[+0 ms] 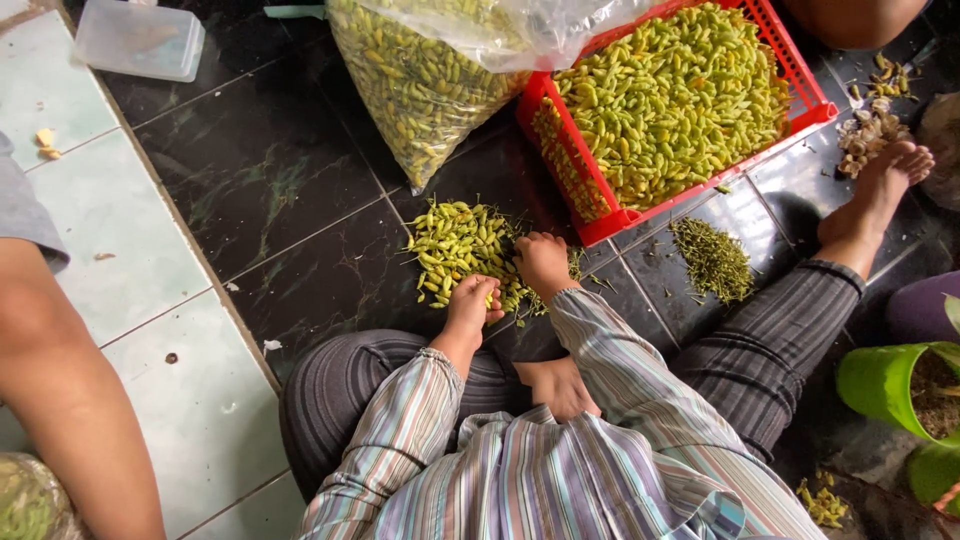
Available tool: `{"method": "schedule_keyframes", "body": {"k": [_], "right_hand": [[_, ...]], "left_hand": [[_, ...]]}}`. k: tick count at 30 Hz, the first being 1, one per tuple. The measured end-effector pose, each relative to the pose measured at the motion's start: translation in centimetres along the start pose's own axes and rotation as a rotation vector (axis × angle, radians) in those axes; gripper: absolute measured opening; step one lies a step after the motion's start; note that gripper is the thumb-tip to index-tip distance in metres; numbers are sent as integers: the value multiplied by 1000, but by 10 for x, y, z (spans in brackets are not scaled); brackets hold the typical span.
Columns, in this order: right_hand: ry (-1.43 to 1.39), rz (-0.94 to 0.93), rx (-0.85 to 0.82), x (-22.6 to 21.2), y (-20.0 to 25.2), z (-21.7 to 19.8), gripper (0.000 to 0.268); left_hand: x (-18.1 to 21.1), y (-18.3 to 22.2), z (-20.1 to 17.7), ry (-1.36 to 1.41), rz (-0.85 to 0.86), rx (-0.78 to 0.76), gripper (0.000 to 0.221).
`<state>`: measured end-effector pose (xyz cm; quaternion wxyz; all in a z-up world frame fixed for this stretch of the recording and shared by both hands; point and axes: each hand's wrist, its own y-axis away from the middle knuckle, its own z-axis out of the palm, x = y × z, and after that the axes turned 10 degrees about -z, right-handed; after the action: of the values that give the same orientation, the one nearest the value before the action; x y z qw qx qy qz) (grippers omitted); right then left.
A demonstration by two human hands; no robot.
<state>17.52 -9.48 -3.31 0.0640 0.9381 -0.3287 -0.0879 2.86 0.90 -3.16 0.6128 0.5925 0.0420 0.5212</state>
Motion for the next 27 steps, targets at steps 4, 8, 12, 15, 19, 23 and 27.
{"method": "schedule_keyframes", "body": {"k": [4, 8, 12, 15, 19, 23, 27], "right_hand": [[99, 23, -3, 15, -16, 70, 21], [-165, 104, 53, 29, -1, 58, 19], [-1215, 255, 263, 29, 31, 1, 8], [-1665, 219, 277, 1, 55, -36, 6], [-1869, 158, 281, -12, 72, -11, 8], [-1948, 159, 285, -14, 74, 19, 6], [-1928, 166, 272, -26, 78, -13, 3]], "left_hand": [[1, -2, -1, -2, -3, 9, 16], [-1, 0, 2, -24, -2, 9, 17], [4, 6, 2, -68, -16, -33, 17], [-5, -4, 4, -77, -40, -97, 18], [-2, 9, 7, -91, -55, -185, 23], [-9, 3, 5, -110, -7, -219, 18], [1, 8, 5, -75, -20, -210, 18]]}}
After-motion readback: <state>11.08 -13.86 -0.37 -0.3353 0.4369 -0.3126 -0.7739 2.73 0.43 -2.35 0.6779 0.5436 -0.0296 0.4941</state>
